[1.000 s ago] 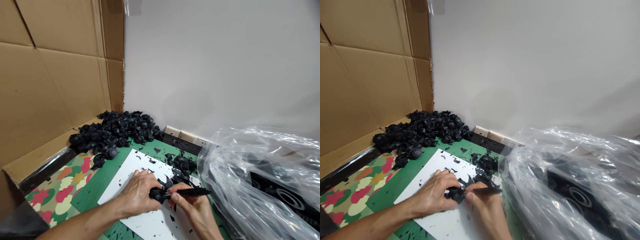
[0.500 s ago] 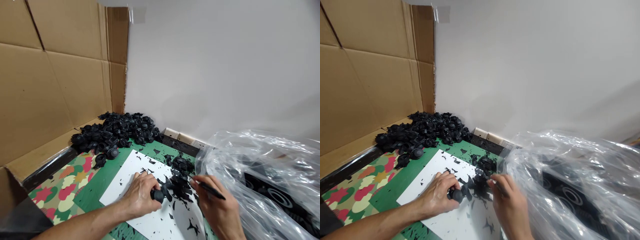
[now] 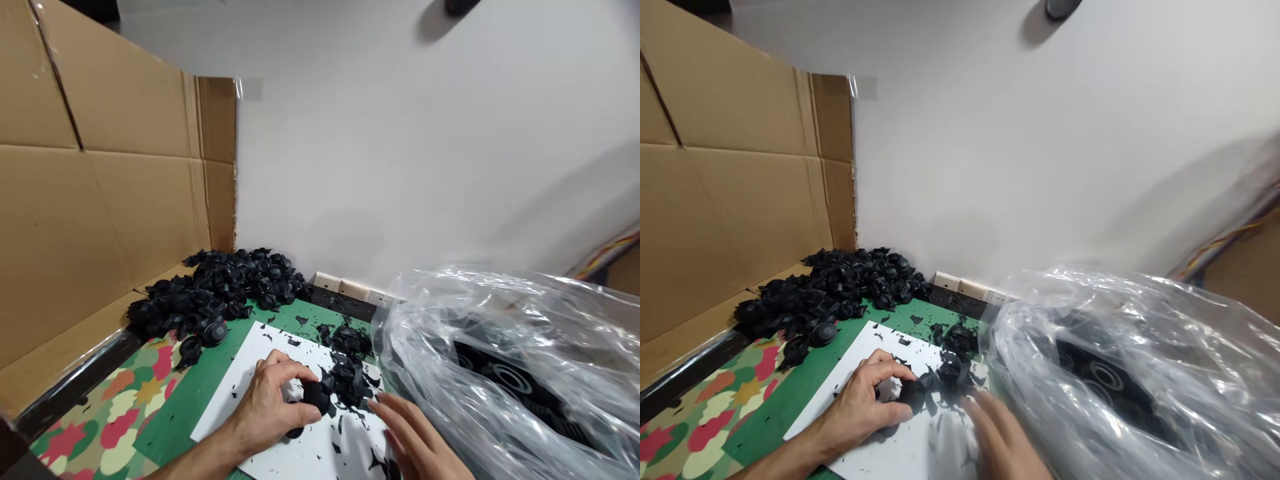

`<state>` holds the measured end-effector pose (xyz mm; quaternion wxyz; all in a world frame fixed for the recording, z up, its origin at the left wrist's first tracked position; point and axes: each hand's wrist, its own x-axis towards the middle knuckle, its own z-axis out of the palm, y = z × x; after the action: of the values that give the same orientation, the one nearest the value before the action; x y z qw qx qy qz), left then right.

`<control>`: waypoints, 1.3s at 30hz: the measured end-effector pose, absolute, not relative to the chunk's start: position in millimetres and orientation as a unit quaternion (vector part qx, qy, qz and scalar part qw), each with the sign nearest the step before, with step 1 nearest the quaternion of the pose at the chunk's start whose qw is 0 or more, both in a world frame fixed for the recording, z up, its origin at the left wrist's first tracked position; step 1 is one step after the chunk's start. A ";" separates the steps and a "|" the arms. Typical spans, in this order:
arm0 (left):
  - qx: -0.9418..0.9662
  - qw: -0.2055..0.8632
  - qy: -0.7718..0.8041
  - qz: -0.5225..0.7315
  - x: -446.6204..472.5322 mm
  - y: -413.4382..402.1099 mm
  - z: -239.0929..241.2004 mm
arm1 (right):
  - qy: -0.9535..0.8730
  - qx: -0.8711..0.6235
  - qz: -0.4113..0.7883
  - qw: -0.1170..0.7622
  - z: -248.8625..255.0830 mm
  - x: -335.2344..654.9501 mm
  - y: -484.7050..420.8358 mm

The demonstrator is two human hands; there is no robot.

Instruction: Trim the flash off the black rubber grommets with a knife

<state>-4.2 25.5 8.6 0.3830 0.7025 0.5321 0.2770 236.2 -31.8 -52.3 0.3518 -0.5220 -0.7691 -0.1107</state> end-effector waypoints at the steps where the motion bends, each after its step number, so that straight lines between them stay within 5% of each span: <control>1: 0.705 0.385 0.527 0.279 -5.0 25.5 9.1 | -0.749 -0.514 -0.051 0.414 -45.8 219.2 -28.2; 5: 0.723 0.385 0.494 0.290 -9.2 24.2 13.7 | -0.685 -0.484 0.076 0.540 -28.7 163.8 -11.0; 14: 0.819 0.132 0.494 0.259 -11.0 10.4 33.2 | -0.675 -0.470 0.091 0.562 -31.3 135.8 3.6; 19: 0.805 0.261 0.489 0.213 -6.7 17.6 32.9 | -0.653 -0.503 0.109 0.556 -25.2 124.0 6.3; 26: 0.767 0.310 0.423 0.369 -8.8 1.4 8.8 | -0.536 -0.641 0.191 0.515 -24.8 150.1 35.1; 32: 0.458 0.603 0.453 0.470 -17.7 21.8 4.9 | -0.486 -0.670 0.259 0.498 -8.4 173.0 41.0; 39: 0.338 0.674 0.432 0.495 -15.7 30.9 6.6 | -0.502 -0.610 0.362 0.495 -6.9 157.8 27.7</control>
<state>-15.7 30.9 6.6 0.6739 0.3382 0.4315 0.4953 157.8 27.7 -6.9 0.4948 -0.6097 -0.5022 0.3623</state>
